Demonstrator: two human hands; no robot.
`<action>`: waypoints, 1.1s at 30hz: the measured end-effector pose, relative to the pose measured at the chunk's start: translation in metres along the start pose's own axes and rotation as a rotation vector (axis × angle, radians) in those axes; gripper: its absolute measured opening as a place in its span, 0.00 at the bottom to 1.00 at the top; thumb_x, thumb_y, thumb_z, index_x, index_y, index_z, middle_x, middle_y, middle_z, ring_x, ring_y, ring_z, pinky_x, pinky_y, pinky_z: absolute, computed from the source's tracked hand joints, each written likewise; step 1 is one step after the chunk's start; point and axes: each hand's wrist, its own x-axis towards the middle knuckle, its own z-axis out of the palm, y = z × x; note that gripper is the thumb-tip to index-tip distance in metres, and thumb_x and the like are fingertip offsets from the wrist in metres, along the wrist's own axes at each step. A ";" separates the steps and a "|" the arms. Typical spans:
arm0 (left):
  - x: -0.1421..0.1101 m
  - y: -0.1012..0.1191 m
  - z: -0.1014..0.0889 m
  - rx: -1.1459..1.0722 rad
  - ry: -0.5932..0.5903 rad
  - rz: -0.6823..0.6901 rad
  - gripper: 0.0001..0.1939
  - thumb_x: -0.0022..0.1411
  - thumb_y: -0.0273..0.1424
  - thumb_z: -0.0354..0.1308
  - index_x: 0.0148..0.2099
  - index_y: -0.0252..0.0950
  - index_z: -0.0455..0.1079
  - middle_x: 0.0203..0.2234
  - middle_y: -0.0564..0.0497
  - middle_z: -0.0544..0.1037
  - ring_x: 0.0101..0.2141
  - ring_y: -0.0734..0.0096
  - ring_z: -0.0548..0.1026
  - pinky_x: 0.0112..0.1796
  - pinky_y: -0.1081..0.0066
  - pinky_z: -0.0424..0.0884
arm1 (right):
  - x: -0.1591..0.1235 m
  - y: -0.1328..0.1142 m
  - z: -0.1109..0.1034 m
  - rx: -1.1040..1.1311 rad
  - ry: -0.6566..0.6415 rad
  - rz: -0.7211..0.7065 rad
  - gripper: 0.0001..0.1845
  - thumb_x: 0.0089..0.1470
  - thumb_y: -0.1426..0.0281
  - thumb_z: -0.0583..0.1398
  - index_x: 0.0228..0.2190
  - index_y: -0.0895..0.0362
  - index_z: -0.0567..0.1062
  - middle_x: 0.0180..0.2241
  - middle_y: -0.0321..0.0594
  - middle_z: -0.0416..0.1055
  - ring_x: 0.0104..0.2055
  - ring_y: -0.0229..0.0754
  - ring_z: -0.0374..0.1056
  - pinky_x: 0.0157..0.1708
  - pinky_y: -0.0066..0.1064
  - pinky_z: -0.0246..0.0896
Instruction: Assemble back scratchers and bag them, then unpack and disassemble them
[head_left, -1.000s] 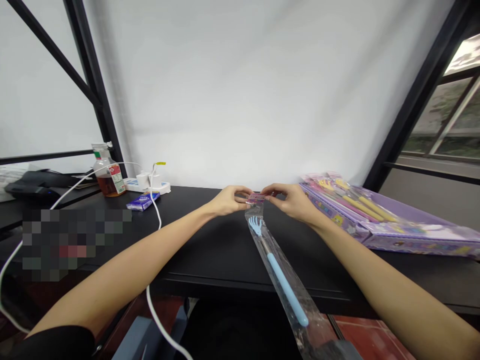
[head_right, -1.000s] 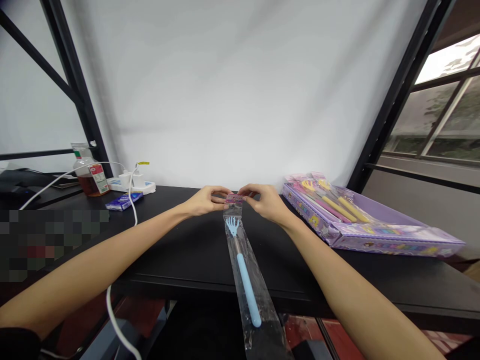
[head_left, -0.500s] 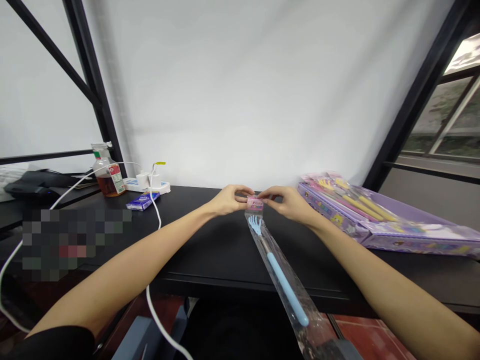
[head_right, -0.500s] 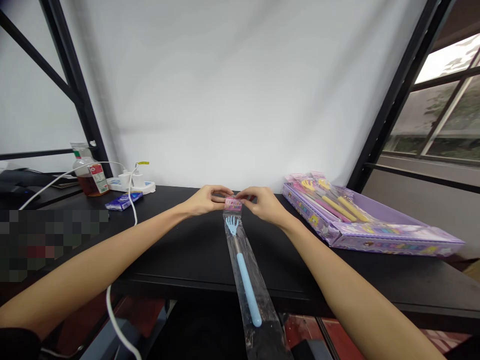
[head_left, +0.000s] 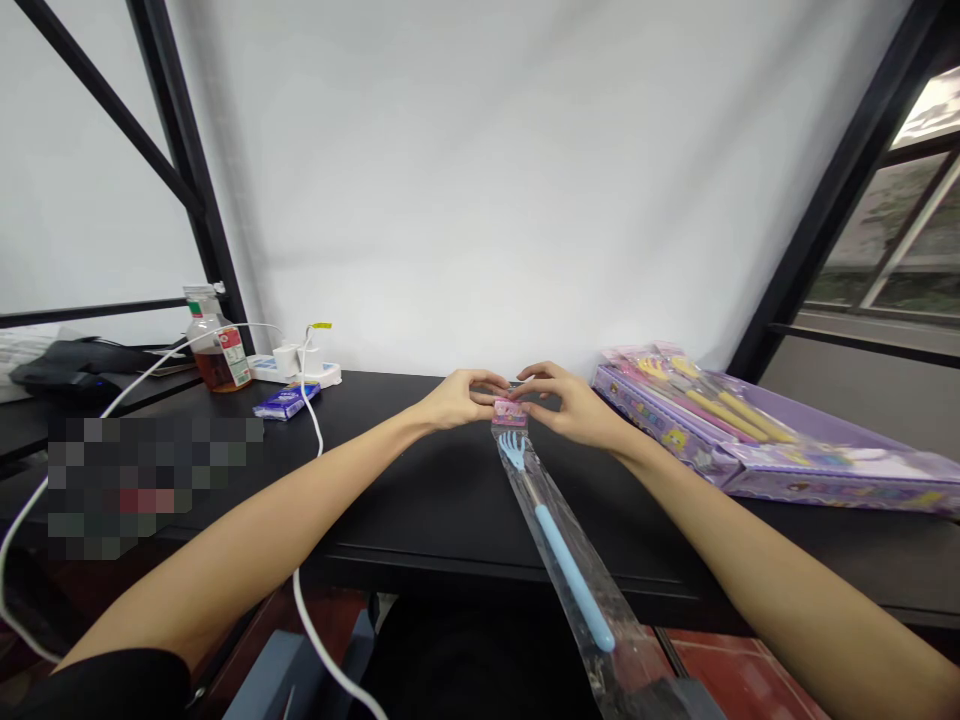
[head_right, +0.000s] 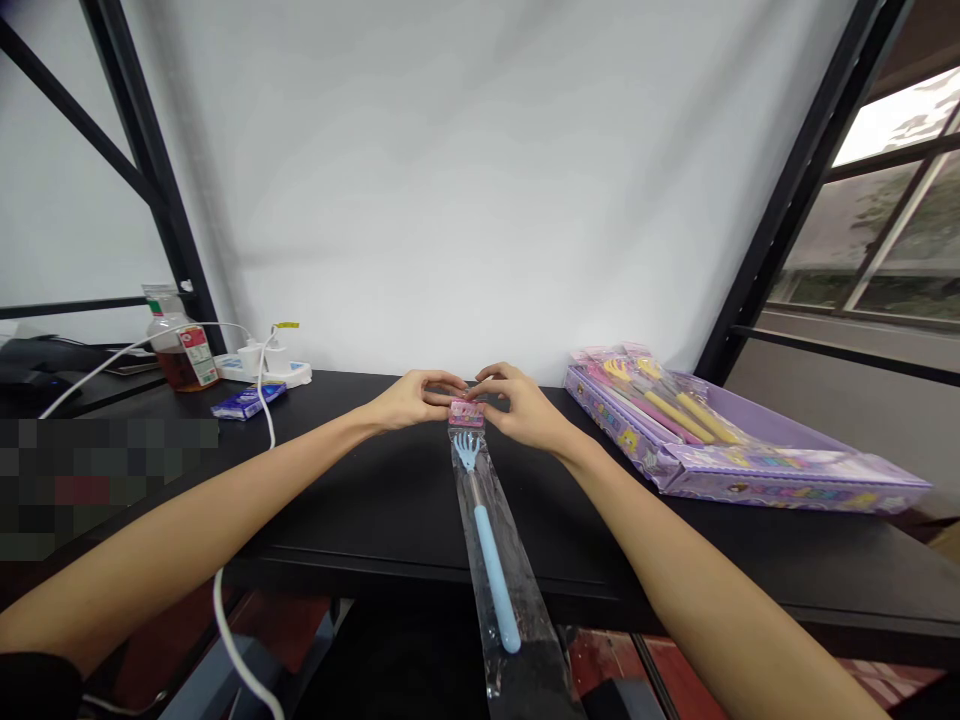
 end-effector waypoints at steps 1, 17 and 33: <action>0.000 0.000 0.000 0.000 0.003 -0.002 0.24 0.49 0.26 0.71 0.49 0.29 0.71 0.49 0.37 0.75 0.46 0.56 0.78 0.49 0.54 0.73 | 0.000 0.000 0.001 -0.005 -0.004 -0.008 0.12 0.55 0.73 0.60 0.39 0.51 0.81 0.49 0.46 0.67 0.51 0.49 0.68 0.50 0.43 0.66; 0.001 -0.003 -0.002 0.013 0.006 0.020 0.24 0.50 0.27 0.70 0.50 0.30 0.71 0.49 0.37 0.75 0.48 0.55 0.77 0.50 0.55 0.72 | 0.000 -0.002 0.002 -0.047 -0.041 -0.017 0.12 0.55 0.73 0.60 0.41 0.51 0.80 0.50 0.47 0.66 0.53 0.51 0.66 0.53 0.46 0.62; 0.002 -0.008 -0.005 0.142 0.080 -0.040 0.20 0.49 0.26 0.68 0.47 0.30 0.74 0.44 0.39 0.79 0.41 0.60 0.79 0.45 0.62 0.73 | 0.000 -0.003 -0.010 0.110 -0.193 0.252 0.09 0.50 0.65 0.62 0.29 0.54 0.67 0.25 0.34 0.71 0.28 0.41 0.68 0.29 0.32 0.62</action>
